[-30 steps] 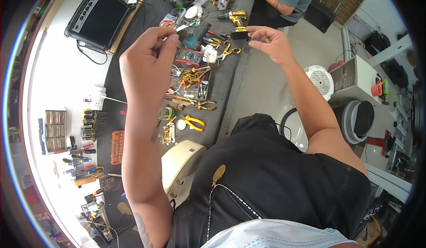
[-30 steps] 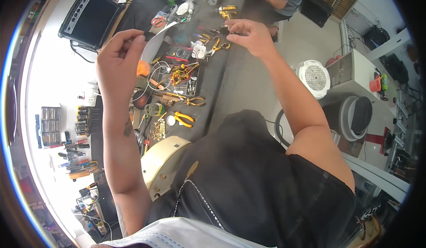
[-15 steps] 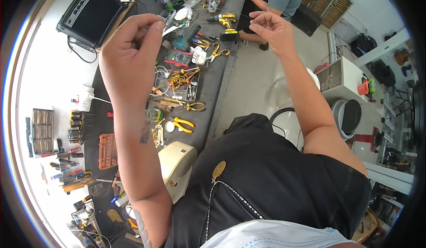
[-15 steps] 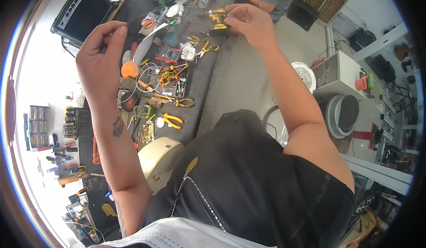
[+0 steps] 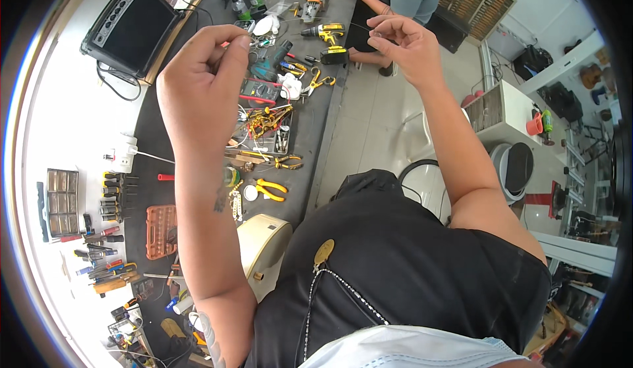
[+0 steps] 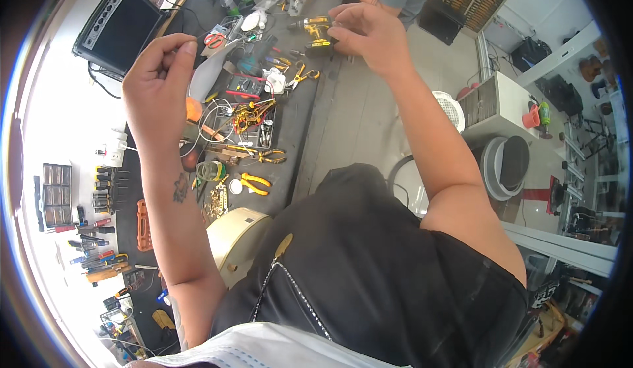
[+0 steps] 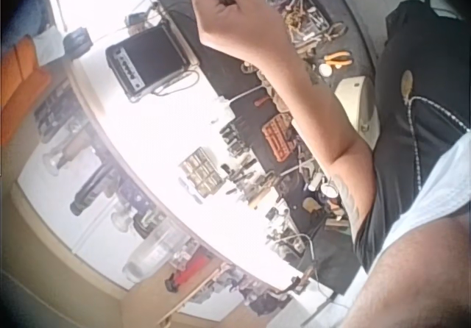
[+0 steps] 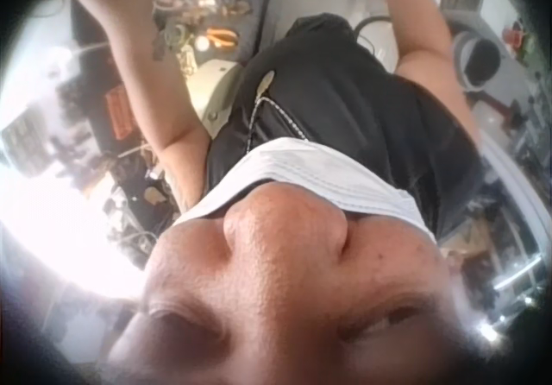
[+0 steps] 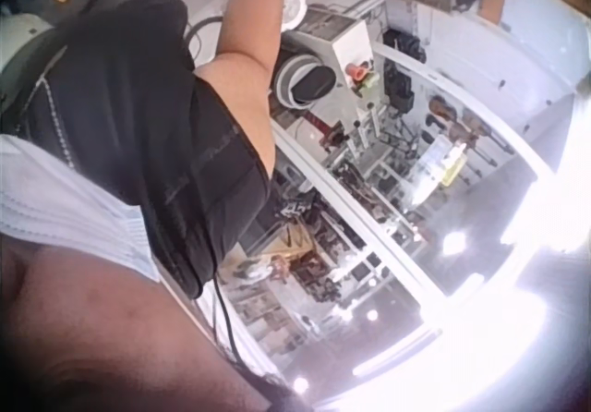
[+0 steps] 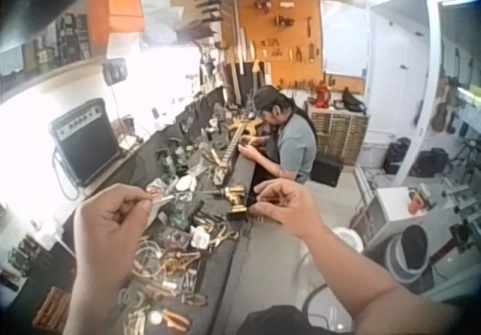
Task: The person works on the electronics of a white hollow-body electric guitar in a workshop. They manipulate wires and components inside the guitar's f-hole, then remove the backplate to access the internal cavity. The person uses a soldering iron to work on the wiring and handles small metal parts and screws.
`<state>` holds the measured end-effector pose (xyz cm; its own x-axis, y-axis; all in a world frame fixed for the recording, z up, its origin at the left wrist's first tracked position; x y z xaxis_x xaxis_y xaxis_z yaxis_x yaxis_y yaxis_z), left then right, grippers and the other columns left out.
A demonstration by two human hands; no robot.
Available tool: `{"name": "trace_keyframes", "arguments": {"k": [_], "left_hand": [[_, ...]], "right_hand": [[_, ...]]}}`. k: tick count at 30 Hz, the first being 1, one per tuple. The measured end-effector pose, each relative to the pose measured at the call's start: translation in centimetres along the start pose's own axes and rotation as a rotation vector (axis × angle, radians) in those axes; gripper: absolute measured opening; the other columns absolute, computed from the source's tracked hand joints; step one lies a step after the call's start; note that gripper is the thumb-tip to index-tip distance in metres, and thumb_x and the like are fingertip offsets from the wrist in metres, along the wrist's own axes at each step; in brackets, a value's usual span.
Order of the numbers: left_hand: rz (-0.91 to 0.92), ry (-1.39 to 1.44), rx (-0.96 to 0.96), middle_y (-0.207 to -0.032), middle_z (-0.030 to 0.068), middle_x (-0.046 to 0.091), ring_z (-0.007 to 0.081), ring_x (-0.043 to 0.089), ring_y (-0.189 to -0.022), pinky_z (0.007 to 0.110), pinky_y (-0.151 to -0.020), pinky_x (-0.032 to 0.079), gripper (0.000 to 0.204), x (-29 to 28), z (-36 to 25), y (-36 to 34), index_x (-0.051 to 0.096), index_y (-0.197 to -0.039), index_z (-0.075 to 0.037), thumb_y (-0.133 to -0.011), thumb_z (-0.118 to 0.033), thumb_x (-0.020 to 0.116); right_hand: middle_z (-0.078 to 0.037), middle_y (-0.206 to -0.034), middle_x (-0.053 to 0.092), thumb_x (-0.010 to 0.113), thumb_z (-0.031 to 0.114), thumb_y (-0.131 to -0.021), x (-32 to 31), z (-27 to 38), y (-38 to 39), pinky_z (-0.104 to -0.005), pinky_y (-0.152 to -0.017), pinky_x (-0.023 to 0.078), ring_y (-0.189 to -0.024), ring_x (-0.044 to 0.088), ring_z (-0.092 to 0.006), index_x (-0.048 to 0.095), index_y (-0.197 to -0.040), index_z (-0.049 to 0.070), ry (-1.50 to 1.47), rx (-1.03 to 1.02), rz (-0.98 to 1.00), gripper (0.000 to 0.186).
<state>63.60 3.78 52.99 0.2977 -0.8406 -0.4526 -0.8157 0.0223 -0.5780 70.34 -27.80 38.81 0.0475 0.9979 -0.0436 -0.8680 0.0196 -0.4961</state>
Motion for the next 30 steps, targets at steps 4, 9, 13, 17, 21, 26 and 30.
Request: {"name": "trace_keyframes", "arguments": {"k": [4, 9, 13, 17, 21, 26, 30], "left_hand": [[-0.007, 0.039, -0.03, -0.066, -0.0035, 0.061, 0.0017, 0.047, -0.062, 0.022, -0.058, 0.038, 0.008, -0.1, 0.4, -0.1, 0.079, -0.101, -0.005, -0.098, -0.01, 0.075], [0.001, 0.003, -0.051, -0.064, -0.0034, 0.059, 0.0021, 0.045, -0.061, 0.023, -0.057, 0.037, 0.008, -0.1, 0.0, 0.0, 0.079, -0.101, -0.004, -0.097, -0.01, 0.076], [0.011, -0.044, -0.022, -0.063, -0.0023, 0.057, 0.0028, 0.043, -0.06, 0.024, -0.057, 0.037, 0.009, 0.0, 0.0, 0.1, 0.078, -0.1, -0.003, -0.097, -0.012, 0.076], [0.01, -0.037, -0.046, -0.062, -0.0013, 0.056, 0.0037, 0.043, -0.059, 0.025, -0.056, 0.037, 0.01, 0.3, 0.4, 0.0, 0.078, -0.1, -0.003, -0.096, -0.012, 0.076], [0.006, -0.061, 0.015, -0.062, -0.0002, 0.056, 0.0045, 0.043, -0.058, 0.025, -0.056, 0.036, 0.009, 0.5, 0.0, 0.0, 0.078, -0.1, -0.002, -0.096, -0.011, 0.075], [0.038, -0.066, 0.015, -0.06, 0.0005, 0.053, 0.0057, 0.042, -0.057, 0.027, -0.055, 0.037, 0.008, 1.1, 0.1, 0.4, 0.078, -0.099, -0.002, -0.094, -0.009, 0.076], [0.119, -0.107, 0.036, -0.065, -0.0027, 0.054, 0.0041, 0.044, -0.061, 0.025, -0.057, 0.038, 0.011, 2.2, 0.1, 0.7, 0.078, -0.102, -0.001, -0.095, -0.008, 0.077]], "right_hand": [[-0.012, -0.136, 0.068, 0.082, 0.004, -0.091, 0.2, 0.6, -0.2, -0.0334, -0.083, 0.067, -0.11, 0.073, -0.0207, 0.072, -0.104, -0.003, 0.053, -0.03, 0.026, 0.018], [-0.017, -0.128, 0.071, 0.079, -0.007, -0.09, 0.8, 1.6, 0.1, -0.0341, -0.102, 0.056, -0.112, 0.069, -0.0181, 0.073, -0.109, -0.005, -0.013, 0.006, 0.024, 0.02], [-0.016, -0.128, 0.071, 0.079, -0.008, -0.09, 0.8, 1.5, 0.2, -0.0342, -0.103, 0.056, -0.111, 0.069, -0.0175, 0.073, -0.109, -0.004, -0.012, -0.03, 0.035, 0.021], [-0.011, -0.137, 0.066, 0.081, 0.002, -0.091, 1.0, 1.4, 0.0, -0.0316, -0.08, 0.067, -0.113, 0.071, -0.0195, 0.073, -0.101, -0.005, 0.047, 0.015, 0.056, 0.015], [-0.008, -0.134, 0.07, 0.083, 0.005, -0.089, 1.0, 1.7, 0.1, -0.0349, -0.087, 0.063, -0.118, 0.069, -0.0177, 0.075, -0.102, -0.001, 0.098, -0.025, 0.043, 0.017], [-0.001, -0.126, 0.076, 0.086, 0.01, -0.085, 1.9, 3.7, 0.0, -0.0367, -0.099, 0.054, -0.121, 0.069, -0.0185, 0.076, -0.1, 0.006, 0.435, -0.154, 0.044, 0.019], [-0.001, -0.119, 0.078, 0.087, 0.014, -0.085, 4.0, 7.2, -0.2, -0.0359, -0.096, 0.054, -0.114, 0.07, -0.0232, 0.074, -0.1, 0.007, 0.65, -0.495, 0.053, 0.021]]}}
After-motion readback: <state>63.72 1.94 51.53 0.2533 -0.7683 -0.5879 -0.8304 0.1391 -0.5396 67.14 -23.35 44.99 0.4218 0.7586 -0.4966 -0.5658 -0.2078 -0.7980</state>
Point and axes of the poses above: each hand's wrist, its own y-axis away from the middle knuckle, its own x-axis out of the palm, z = x × y, the point moved 7 cm from there along -y, towards the middle knuckle
